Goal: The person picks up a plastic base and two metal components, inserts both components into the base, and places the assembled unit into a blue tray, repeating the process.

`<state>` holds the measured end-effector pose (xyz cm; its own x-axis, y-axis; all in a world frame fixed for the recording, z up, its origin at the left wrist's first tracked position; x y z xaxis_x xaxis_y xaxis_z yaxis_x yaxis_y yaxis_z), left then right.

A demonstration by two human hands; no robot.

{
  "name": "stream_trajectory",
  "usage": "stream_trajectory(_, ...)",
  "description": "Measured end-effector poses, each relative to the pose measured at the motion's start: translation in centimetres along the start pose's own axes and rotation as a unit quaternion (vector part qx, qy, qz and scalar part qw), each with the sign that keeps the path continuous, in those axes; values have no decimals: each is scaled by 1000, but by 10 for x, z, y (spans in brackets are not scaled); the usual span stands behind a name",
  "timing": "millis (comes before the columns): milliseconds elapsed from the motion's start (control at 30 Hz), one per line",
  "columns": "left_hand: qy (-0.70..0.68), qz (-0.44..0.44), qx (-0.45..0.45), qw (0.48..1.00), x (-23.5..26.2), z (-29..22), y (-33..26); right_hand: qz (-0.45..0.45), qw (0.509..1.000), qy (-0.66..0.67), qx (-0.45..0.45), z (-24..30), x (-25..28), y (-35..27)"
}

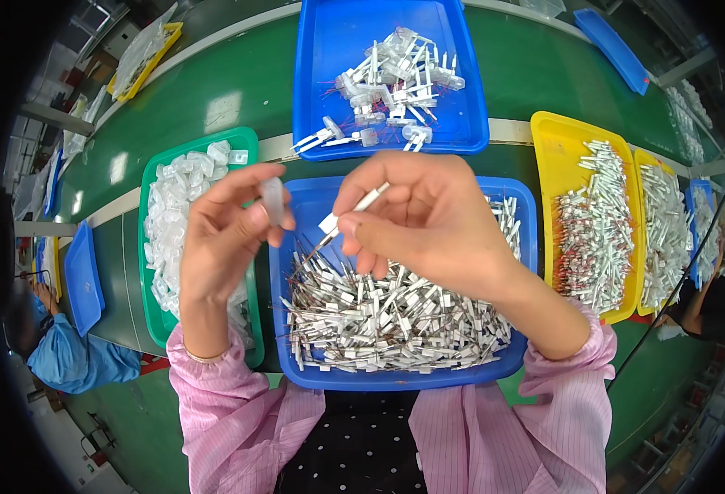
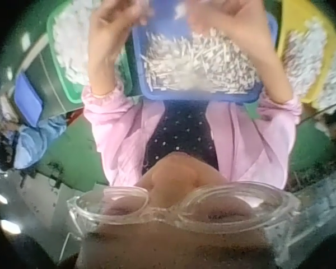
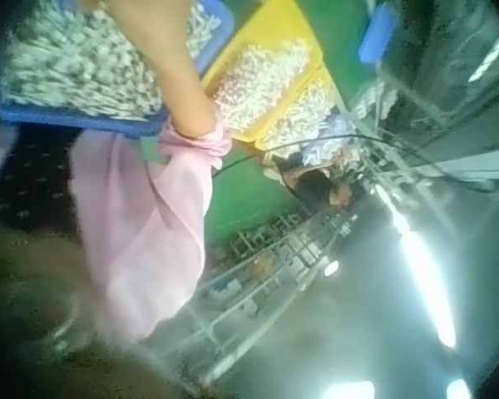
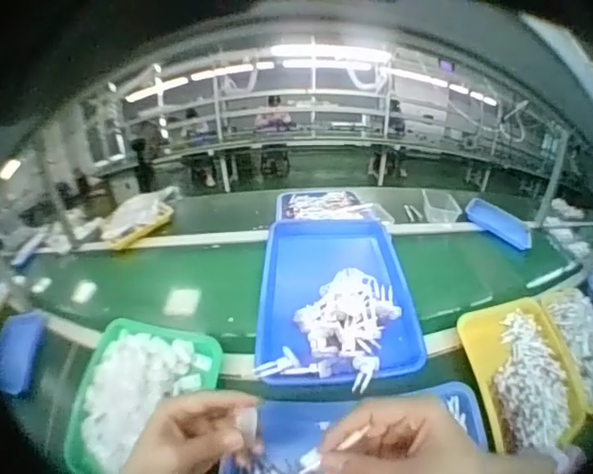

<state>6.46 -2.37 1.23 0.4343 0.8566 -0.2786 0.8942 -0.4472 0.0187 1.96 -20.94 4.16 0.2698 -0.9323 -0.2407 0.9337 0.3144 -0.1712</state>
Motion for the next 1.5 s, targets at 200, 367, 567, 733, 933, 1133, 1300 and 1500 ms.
stream_trajectory(200, -200, 18, 46, 979, -29, 24, -3, -61, 994, 73, 53, 3, 0, -23)
stream_trajectory(367, -286, 89, 58, 952, -34, 33, -6, -139, 983, 1, 119, -5, 7, -32)
stream_trajectory(567, -273, 140, 27, 951, -34, 30, -8, -229, 947, -79, 209, 0, 9, -30)
stream_trajectory(733, -264, 130, 9, 956, -33, 29, -9, -187, 891, -275, 309, 13, 4, -35)
stream_trajectory(933, -159, 130, -63, 977, -29, 22, -8, -191, 861, -321, 345, 23, -7, -40)
stream_trajectory(1133, -67, 115, -102, 986, -30, 19, -8, -188, 867, -324, 330, 29, -6, -40)
stream_trajectory(1300, -118, 130, -98, 980, -31, 19, -9, -188, 875, -311, 320, 29, -4, -41)
stream_trajectory(1500, -166, 139, -88, 972, -32, 19, -8, -187, 876, -296, 332, 27, -4, -40)
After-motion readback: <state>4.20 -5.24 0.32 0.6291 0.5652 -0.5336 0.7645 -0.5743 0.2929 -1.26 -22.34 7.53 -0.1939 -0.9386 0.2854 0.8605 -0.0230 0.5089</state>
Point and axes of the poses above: each hand's wrist, its own y-axis towards the middle knuckle, its own x-axis out of the back of the hand, z = x × y, the point moved 5 cm from there along y, towards the middle knuckle, and after that the axes turned 4 degrees about -x, right-handed, at the moved point
